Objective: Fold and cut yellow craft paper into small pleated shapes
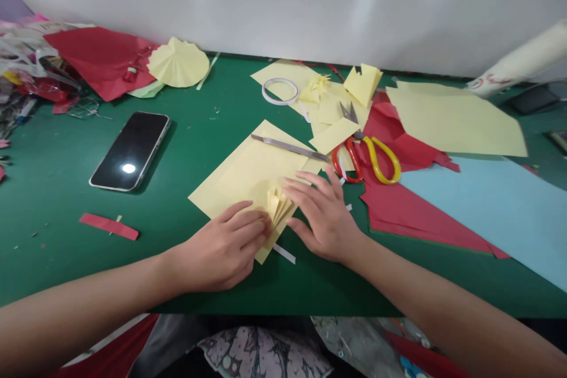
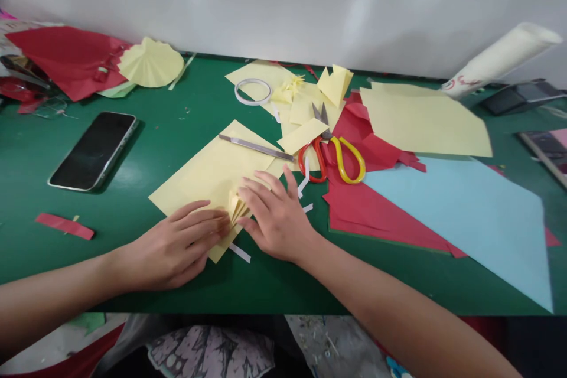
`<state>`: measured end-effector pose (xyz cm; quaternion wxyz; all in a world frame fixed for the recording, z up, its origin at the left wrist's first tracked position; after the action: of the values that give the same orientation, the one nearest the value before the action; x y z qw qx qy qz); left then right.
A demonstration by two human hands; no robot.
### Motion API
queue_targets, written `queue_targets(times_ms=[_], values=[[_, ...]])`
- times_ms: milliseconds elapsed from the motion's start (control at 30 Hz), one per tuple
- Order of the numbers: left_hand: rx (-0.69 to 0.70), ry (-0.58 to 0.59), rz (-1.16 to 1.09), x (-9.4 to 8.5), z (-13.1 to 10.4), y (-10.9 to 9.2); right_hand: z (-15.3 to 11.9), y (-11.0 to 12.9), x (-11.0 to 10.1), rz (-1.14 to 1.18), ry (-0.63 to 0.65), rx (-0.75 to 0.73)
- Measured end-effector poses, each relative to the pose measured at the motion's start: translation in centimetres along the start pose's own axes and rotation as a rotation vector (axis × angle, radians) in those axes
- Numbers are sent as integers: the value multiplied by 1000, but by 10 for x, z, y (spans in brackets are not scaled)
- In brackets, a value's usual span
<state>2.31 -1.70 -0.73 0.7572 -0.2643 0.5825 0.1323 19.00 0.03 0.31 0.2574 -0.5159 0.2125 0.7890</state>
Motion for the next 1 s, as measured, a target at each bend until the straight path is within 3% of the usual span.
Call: queue_targets(times_ms=[67, 167, 367, 767, 1000], values=[[-23, 5, -2, 0, 1, 3, -1, -4, -8, -10, -109, -18], [-45, 7, -14, 1, 3, 5, -3, -7, -12, 9, -109, -117], [-38, 43, -39, 4, 2, 6, -4, -8, -6, 58, -18, -220], [-45, -7, -86, 3, 3, 8, -4, -6, -1, 111, 124, -238], [-66, 21, -113, 1, 6, 9, -2, -5, -2, 154, 202, -250]])
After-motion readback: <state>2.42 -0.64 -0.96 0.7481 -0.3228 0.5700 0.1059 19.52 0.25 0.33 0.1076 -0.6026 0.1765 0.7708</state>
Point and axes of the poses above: each hand's wrist, its own z-axis towards the middle knuckle, its own x-axis out of the palm, y = z × x, the point moved 3 cm from there along z, towards the middle knuckle, and after that the axes turned 10 degrees about -x, right-handed, at the moved point
